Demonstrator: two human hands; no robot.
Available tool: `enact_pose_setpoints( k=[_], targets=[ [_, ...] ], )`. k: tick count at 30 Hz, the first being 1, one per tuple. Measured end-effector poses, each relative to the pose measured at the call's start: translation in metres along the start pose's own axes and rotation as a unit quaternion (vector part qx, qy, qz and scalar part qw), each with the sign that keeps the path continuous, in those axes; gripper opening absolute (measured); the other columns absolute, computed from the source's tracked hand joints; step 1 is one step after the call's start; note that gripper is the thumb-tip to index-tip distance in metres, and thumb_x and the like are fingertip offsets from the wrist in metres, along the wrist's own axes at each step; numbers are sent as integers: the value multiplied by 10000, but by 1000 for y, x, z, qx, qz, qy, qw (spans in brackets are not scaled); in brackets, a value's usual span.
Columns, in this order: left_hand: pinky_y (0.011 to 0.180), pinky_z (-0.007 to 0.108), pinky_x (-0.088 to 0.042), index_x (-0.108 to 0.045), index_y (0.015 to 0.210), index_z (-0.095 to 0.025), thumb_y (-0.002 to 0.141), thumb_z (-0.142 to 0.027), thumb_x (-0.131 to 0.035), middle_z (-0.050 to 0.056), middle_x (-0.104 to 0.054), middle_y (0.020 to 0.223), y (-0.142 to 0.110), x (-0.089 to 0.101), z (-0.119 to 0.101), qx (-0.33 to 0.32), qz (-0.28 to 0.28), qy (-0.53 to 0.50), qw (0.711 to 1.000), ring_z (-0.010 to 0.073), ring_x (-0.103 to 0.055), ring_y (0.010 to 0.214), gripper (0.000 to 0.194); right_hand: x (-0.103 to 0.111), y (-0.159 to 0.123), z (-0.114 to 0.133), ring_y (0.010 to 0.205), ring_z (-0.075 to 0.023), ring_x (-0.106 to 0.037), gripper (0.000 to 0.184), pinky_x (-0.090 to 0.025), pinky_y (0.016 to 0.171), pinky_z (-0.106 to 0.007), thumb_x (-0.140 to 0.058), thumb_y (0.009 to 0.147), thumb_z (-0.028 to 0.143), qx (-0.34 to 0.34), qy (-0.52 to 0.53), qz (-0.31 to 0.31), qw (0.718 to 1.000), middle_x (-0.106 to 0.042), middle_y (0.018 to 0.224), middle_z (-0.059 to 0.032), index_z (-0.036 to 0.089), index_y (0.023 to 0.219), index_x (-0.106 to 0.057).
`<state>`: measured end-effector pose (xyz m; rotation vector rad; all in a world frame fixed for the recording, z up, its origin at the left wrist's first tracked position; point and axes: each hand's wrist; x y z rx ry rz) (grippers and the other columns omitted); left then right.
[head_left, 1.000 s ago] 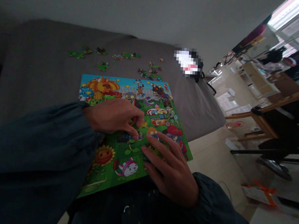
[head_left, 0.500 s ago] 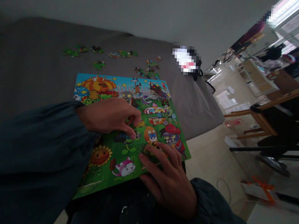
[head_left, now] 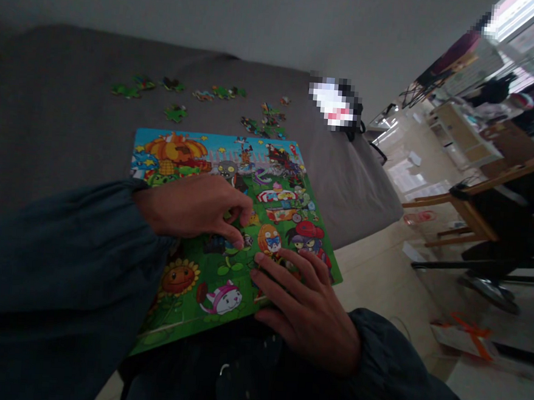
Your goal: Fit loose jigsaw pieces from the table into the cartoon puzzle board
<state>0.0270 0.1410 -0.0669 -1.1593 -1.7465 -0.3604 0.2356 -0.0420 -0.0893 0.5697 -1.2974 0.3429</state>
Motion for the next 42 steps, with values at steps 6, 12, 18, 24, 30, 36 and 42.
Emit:
enact_pose_setpoints(
  k=[6, 12, 18, 24, 30, 36, 42],
  targets=[
    [609, 259, -285, -717, 952, -236, 792, -532, -691, -6, -687, 800, 1, -1, 2, -9, -5, 2, 1000, 156, -574, 701, 337, 1, 1, -3, 1310, -243, -454, 409, -328, 1114, -433, -515, 1006, 457, 16, -1, -12, 1000, -600, 1426, 11, 205, 1310, -623],
    [610, 262, -297, -713, 939, -242, 779, -539, -705, -11, -691, 801, 0, 0, 2, -19, -8, 0, 1000, 162, -586, 713, 338, 1, 0, -6, 1321, -275, -435, 563, -314, 1117, -456, -424, 972, 619, 28, 15, -20, 999, -610, 1413, -18, 202, 1279, -646],
    [606, 268, -295, -710, 924, -240, 785, -549, -697, -14, -690, 793, -1, 0, 3, -14, -3, 3, 1000, 160, -589, 714, 339, 0, 0, -10, 1328, -288, -410, 692, -258, 1150, -471, -340, 944, 703, 46, 0, 0, 999, -567, 1462, -13, 200, 1337, -608],
    [610, 270, -298, -710, 927, -243, 786, -572, -685, -14, -677, 775, 0, -2, 6, -20, -5, -9, 1000, 160, -582, 702, 359, 1, 1, -9, 1319, -285, -417, 701, -282, 1147, -466, -421, 900, 734, 51, -6, 2, 999, -575, 1452, -28, 210, 1323, -616],
    [600, 271, -297, -699, 860, -233, 776, -555, -700, -17, -667, 753, -1, 1, 3, -23, -15, -23, 999, 150, -566, 665, 333, 0, 3, -9, 1233, -263, -460, 672, -341, 1122, -445, -526, 888, 689, 42, 5, 1, 999, -599, 1422, -35, 193, 1335, -606],
    [604, 258, -328, -651, 834, -199, 960, -586, -410, -8, -636, 685, 0, 2, -10, -18, -43, -89, 995, 133, -551, 626, 474, 4, 16, 0, 1190, -260, -499, 542, -432, 1054, -431, -527, 969, 545, 3, 40, -5, 999, -648, 1322, -97, 134, 1314, -601],
    [592, 254, -359, -614, 835, -177, 983, -592, -313, 7, -592, 684, -2, 2, -15, -14, -83, -134, 987, 139, -518, 627, 533, 4, 34, 5, 1309, -288, -465, 533, -425, 1089, -468, -526, 980, 511, -29, 47, 1, 998, -604, 1380, -121, 120, 1340, -573]
  ],
)
Point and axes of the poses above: each hand's wrist, its own y-axis towards the middle knuckle, its own x-axis out of the back of the hand, z = x × y
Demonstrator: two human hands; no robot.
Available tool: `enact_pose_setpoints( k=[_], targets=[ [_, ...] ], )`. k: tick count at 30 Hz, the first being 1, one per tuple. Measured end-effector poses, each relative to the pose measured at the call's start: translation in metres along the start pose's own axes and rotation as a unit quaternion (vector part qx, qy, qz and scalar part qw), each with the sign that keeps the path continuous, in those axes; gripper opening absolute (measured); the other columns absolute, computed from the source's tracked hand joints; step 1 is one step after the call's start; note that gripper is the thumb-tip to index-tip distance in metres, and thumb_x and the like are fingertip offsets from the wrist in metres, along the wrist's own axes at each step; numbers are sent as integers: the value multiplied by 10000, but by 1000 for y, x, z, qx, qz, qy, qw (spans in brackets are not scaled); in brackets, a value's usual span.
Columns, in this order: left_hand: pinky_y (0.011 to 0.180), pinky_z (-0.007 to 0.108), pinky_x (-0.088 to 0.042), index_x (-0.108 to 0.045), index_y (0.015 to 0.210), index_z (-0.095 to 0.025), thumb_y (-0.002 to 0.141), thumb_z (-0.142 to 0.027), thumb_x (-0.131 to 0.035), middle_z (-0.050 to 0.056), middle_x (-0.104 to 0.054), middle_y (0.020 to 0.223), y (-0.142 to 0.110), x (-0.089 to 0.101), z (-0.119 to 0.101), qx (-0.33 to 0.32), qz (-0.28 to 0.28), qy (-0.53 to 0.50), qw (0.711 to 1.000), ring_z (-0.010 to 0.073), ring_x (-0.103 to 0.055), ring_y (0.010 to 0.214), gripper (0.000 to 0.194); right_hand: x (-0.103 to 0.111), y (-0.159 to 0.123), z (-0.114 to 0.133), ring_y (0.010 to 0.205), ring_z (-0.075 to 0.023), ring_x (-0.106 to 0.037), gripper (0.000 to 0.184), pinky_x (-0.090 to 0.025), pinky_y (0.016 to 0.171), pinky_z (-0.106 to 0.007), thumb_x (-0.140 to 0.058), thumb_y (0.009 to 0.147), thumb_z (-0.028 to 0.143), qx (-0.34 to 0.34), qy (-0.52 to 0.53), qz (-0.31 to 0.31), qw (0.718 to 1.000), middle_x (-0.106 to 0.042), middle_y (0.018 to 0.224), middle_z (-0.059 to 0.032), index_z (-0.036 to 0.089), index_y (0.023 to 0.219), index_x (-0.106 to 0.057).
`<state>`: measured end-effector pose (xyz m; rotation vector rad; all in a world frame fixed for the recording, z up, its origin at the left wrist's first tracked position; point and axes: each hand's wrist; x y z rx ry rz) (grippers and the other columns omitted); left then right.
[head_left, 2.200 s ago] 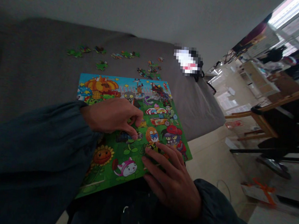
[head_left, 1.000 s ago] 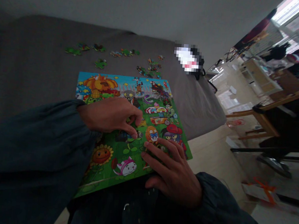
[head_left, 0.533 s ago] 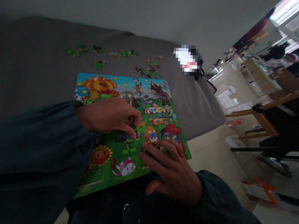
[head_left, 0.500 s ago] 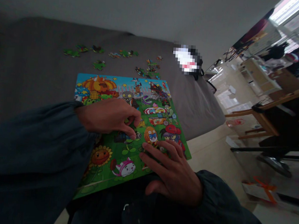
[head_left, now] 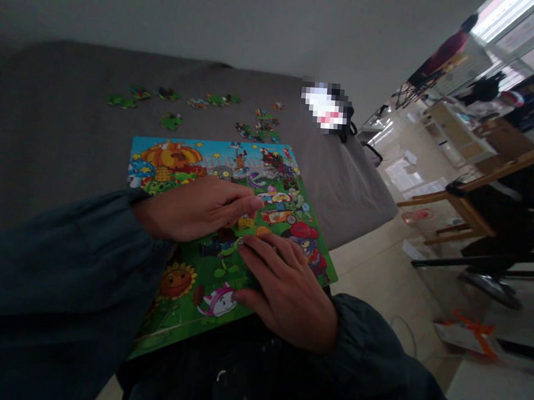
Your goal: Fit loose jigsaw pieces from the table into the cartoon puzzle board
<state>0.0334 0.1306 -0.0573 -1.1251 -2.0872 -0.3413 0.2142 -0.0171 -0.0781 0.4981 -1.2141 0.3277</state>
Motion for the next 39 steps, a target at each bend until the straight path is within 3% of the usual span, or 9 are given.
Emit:
enact_pose_setpoints(
  k=[6, 11, 15, 20, 24, 29, 33, 37, 39],
  targets=[
    [671, 281, -448, -627, 1086, -172, 994, -636, -156, 36, -632, 804, -4, -6, -4, -7, -23, -92, 996, 174, -569, 718, 668, 2, 12, 2, 1154, -214, -596, 358, -504, 1008, -400, -539, 998, 300, -49, 100, -146, 983, -677, 1236, -85, 183, 1335, -574],
    [695, 306, -457, -638, 1115, -171, 960, -697, -38, 38, -600, 765, -7, -11, -12, -3, -5, -128, 992, 184, -560, 716, 812, -12, 27, 11, 919, -164, -659, 275, -554, 884, -309, -561, 991, 256, 7, 96, -132, 987, -728, 991, -38, 204, 1237, -674],
    [681, 288, -438, -652, 1101, -184, 970, -681, -46, 34, -610, 780, -7, -12, -11, -12, 26, -126, 992, 173, -556, 723, 796, -22, 32, 13, 921, -141, -684, 227, -565, 896, -274, -537, 1006, 255, -1, 119, -159, 980, -746, 1001, -50, 180, 1097, -732],
    [661, 274, -430, -664, 987, -168, 992, -653, -151, 37, -626, 739, -5, -15, -10, -40, 50, -123, 990, 173, -553, 703, 706, -20, 29, 14, 882, -134, -694, 167, -572, 868, -256, -575, 980, 214, 0, 146, -185, 972, -749, 951, -44, 159, 979, -733],
    [793, 299, -475, -652, 1046, -168, 960, -717, -117, 68, -689, 899, -5, -18, -12, -74, 55, -146, 985, 195, -609, 842, 771, -12, 27, 11, 810, -137, -682, 129, -573, 782, -266, -578, 961, 187, -37, 149, -210, 966, -711, 843, -24, 178, 936, -704],
    [930, 313, -465, -620, 1211, -202, 911, -769, -59, 80, -699, 1106, -10, -20, -17, -95, 51, -195, 975, 209, -620, 1011, 853, -6, 29, 4, 945, -157, -669, 148, -577, 880, -322, -584, 951, 152, -45, 123, -248, 960, -699, 941, -43, 195, 968, -724],
    [945, 320, -458, -588, 1286, -216, 879, -805, -54, 87, -689, 1149, -10, -22, -15, -98, 56, -189, 975, 212, -611, 1020, 893, -7, 33, 6, 930, -163, -669, 170, -591, 846, -329, -616, 951, 196, -36, 102, -255, 961, -683, 895, -37, 221, 856, -755],
    [814, 302, -485, -624, 1228, -192, 910, -774, -51, 81, -697, 989, -6, -18, -8, -73, 49, -184, 979, 194, -610, 877, 877, -3, 18, -1, 996, -160, -681, 153, -593, 894, -341, -636, 935, 149, -47, 125, -304, 943, -710, 1030, -32, 239, 982, -751],
    [742, 297, -480, -651, 1179, -175, 940, -739, -64, 69, -669, 863, -4, -15, -6, -46, 27, -175, 983, 175, -587, 765, 848, -1, 1, -10, 1002, -150, -687, 269, -598, 890, -327, -626, 929, 96, -48, 129, -291, 947, -713, 1089, -25, 259, 1122, -720]
  ],
)
Point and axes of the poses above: each hand's wrist, its own y-axis towards the middle knuckle, its own x-axis out of the back of the hand, z = x × y
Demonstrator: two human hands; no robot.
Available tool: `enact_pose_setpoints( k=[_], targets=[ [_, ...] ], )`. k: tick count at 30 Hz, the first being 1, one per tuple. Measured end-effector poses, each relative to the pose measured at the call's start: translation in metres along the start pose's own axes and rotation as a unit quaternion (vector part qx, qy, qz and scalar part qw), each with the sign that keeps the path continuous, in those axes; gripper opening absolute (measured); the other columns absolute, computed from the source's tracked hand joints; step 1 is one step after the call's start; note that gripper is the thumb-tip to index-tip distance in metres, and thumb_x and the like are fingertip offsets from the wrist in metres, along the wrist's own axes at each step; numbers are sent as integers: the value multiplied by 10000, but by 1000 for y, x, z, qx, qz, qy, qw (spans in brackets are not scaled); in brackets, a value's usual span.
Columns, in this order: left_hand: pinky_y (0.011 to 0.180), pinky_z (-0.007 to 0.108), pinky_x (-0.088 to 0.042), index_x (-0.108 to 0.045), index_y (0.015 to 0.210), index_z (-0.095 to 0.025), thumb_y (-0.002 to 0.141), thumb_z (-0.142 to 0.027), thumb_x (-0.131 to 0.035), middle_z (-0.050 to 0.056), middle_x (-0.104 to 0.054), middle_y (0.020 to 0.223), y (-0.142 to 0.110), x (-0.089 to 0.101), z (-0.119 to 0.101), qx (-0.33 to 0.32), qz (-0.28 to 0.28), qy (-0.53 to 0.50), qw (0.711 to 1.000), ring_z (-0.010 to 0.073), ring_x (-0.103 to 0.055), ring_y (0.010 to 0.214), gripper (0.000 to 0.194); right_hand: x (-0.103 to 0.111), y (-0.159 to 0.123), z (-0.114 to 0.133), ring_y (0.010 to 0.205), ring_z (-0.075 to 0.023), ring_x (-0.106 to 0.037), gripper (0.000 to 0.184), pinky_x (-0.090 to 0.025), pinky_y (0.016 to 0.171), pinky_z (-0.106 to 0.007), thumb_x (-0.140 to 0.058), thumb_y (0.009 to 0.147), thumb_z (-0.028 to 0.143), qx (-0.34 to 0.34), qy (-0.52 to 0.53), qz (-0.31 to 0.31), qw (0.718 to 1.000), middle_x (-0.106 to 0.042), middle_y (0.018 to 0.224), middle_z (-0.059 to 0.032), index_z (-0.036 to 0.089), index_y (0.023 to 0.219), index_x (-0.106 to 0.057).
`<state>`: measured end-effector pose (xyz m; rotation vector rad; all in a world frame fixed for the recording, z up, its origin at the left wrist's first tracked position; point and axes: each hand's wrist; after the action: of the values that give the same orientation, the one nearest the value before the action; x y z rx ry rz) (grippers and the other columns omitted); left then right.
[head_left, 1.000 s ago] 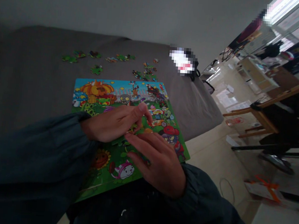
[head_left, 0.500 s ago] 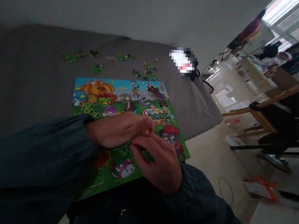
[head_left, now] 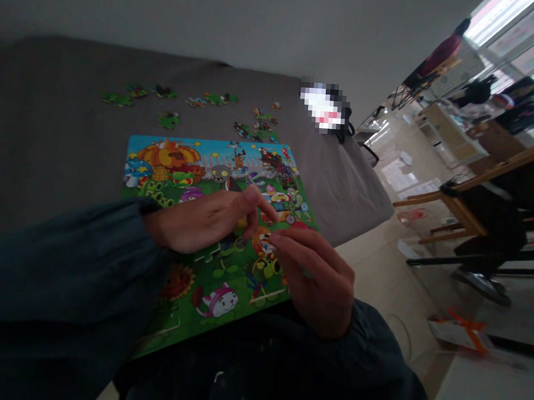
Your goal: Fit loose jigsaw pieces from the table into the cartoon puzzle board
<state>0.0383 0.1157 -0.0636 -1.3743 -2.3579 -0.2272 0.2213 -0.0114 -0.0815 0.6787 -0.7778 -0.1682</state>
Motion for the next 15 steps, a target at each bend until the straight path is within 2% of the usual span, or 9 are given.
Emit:
enact_pose_setpoints(
  k=[2, 5, 11, 15],
  targets=[
    [693, 289, -467, -673, 1135, -172, 960, -714, -98, 57, -635, 806, 0, 3, 0, 16, -25, 11, 999, 156, -555, 688, 809, 12, -14, -9, 1038, -156, -681, 363, -600, 892, -331, -605, 931, 64, -2, -25, 30, 999, -701, 1127, -34, 280, 1210, -689],
    [655, 272, -449, -682, 1111, -171, 977, -687, -140, 43, -607, 787, 1, 4, -1, 24, -33, 13, 999, 136, -526, 642, 761, 22, -29, -19, 1077, -173, -664, 389, -603, 887, -347, -556, 951, 57, 7, -68, 72, 995, -666, 1147, -65, 275, 1249, -679],
    [620, 258, -428, -672, 1129, -147, 999, -631, -139, 42, -624, 791, 2, 3, 0, 42, -19, 38, 998, 127, -494, 611, 732, 12, -30, -20, 1152, -191, -642, 318, -579, 979, -375, -524, 961, 45, 29, -41, 122, 991, -715, 1103, -92, 149, 1221, -674],
    [597, 259, -415, -671, 1145, -145, 992, -641, -155, 44, -619, 766, 3, 2, 1, 36, -24, 29, 999, 134, -496, 606, 732, 11, -29, -19, 1254, -219, -601, 250, -559, 1040, -409, -596, 929, 78, 30, -18, 153, 988, -732, 1142, -88, 138, 1152, -691]
  ],
)
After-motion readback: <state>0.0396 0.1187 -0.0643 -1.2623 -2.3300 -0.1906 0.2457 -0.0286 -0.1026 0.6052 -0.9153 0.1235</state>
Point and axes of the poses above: each hand's wrist, its own y-axis towards the middle knuckle, its own x-axis out of the back of the hand, z = x × y
